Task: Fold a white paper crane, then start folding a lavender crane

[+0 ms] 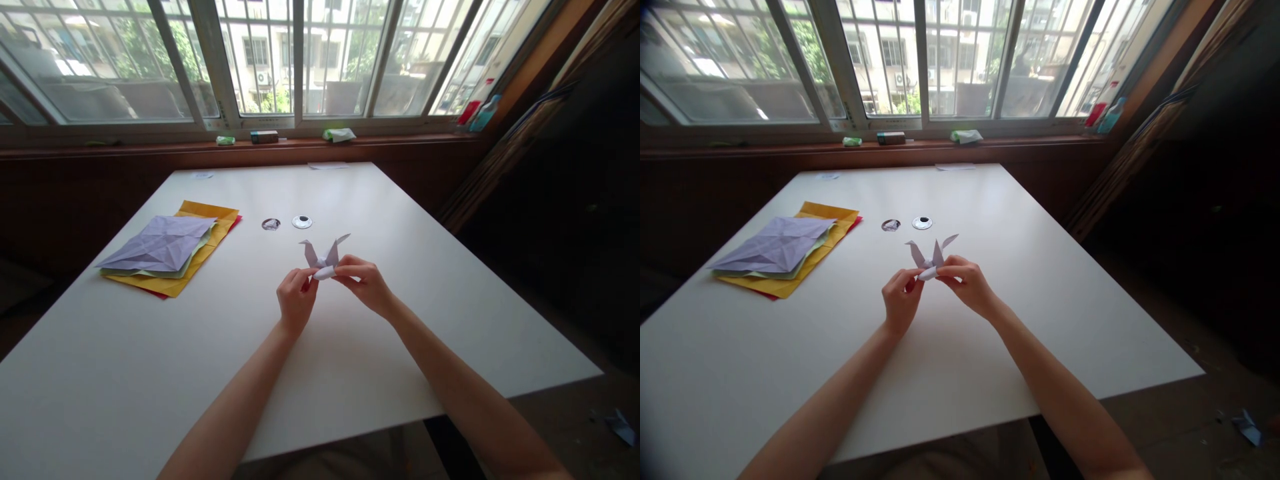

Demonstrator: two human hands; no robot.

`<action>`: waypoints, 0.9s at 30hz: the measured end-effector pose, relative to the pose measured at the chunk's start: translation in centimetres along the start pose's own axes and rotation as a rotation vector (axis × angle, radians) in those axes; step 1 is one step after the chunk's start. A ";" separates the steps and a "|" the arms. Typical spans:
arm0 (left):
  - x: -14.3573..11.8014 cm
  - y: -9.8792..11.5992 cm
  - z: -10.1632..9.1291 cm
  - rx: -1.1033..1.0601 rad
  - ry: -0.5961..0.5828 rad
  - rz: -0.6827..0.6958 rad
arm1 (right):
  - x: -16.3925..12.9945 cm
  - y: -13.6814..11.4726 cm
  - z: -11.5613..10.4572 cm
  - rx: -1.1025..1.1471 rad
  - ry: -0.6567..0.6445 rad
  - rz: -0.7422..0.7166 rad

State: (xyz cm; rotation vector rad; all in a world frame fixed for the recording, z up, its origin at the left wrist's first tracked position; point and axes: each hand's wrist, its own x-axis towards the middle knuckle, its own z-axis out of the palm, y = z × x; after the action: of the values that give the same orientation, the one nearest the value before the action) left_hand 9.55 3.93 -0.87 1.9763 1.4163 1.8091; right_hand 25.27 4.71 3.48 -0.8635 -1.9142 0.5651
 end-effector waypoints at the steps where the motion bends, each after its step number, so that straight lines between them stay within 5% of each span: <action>1: 0.0 0.0 0.0 0.000 -0.005 -0.003 | 0.0 0.0 -0.1 -0.047 0.023 -0.046; 10: 0.1 -0.1 0.4 -0.013 -0.091 -0.033 | -0.3 0.2 -1.0 -0.407 0.123 -0.305; 27: 0.0 -0.2 0.6 -0.082 -0.150 -0.033 | -0.7 0.5 -1.3 -0.658 0.272 -0.453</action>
State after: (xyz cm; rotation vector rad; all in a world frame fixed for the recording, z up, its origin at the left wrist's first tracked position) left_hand 9.91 4.30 -1.16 1.9893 1.3010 1.6389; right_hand 26.85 4.54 3.38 -0.8058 -1.9650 -0.4603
